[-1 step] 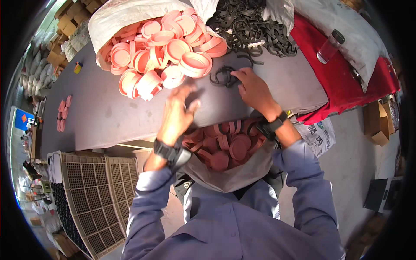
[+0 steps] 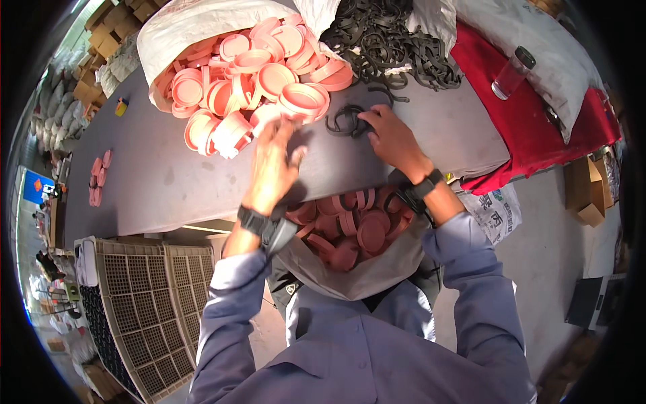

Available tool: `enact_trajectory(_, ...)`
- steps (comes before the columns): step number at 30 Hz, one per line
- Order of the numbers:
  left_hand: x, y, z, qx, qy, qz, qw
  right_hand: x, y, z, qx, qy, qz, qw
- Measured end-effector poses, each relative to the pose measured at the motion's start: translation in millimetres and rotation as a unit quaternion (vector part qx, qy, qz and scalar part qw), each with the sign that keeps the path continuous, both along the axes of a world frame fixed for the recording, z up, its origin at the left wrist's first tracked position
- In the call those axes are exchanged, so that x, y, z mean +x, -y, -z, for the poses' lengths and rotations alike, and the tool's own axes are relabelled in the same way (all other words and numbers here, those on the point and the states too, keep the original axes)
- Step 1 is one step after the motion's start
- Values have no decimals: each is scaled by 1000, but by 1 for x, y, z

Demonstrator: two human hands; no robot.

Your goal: Insert black plastic rings into pink plastic lid components and sort them into a bag.

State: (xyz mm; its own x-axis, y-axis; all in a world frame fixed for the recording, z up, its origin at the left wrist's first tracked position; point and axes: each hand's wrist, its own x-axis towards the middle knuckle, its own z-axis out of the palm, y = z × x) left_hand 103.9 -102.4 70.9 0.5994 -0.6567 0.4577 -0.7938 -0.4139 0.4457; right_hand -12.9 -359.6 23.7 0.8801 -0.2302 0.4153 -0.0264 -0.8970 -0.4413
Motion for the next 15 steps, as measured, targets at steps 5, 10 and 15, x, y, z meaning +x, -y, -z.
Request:
enact_trajectory(5, 68, 32, 5, 109, 189, -30, 975, 19, 11, 26, -37, -48, 19, 998)
enact_trajectory(10, 78, 34, 5, -10, 196, 6, 981, 1, 22, 12, 26, 46, 50, 997)
enact_trajectory(15, 53, 14, -6, -254, -334, 16, 908, -16, 14, -32, 102, 72, 87, 988)
